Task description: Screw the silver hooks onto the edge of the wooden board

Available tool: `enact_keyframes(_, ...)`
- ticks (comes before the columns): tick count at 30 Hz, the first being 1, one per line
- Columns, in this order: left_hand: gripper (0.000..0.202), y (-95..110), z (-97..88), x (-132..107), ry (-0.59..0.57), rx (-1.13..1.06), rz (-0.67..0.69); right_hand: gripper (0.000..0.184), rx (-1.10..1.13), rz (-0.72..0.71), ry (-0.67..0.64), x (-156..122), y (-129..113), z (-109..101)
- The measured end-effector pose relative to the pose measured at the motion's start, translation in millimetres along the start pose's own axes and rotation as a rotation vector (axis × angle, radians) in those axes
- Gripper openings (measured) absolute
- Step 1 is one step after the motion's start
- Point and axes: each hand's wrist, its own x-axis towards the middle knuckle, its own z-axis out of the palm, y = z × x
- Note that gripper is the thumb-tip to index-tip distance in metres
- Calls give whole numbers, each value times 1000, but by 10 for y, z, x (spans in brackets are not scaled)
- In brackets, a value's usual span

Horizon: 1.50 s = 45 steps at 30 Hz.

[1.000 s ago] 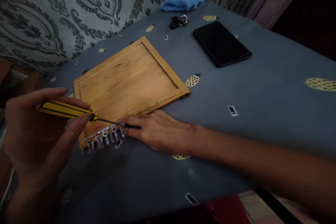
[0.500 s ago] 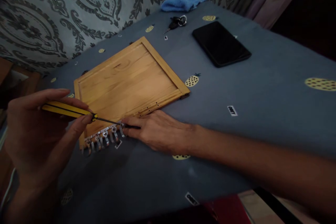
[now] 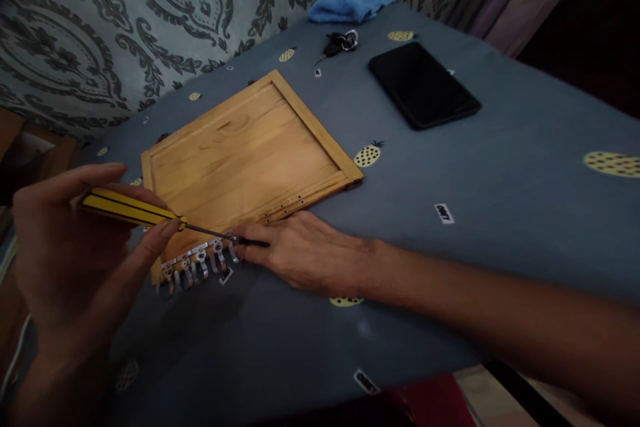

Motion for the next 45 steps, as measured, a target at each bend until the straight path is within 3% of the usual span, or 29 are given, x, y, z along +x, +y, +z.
enact_keyframes(20, 61, 28, -35, -17, -56, -36, -5, 45, 22, 18, -18, -1, -8, -1)
enact_keyframes(28, 61, 2, -54, 1, -113, -23, 59, 48, 22, 9, -6, -5, 0, 8)
enact_keyframes(34, 67, -62, -48, -29, -24, 97, 160, 47, -2, 10, -30, -1, 2, 13)
enact_keyframes(45, 66, -11, -36, -47, -44, -7, 43, 48, 6, 19, -49, 6, -8, -15)
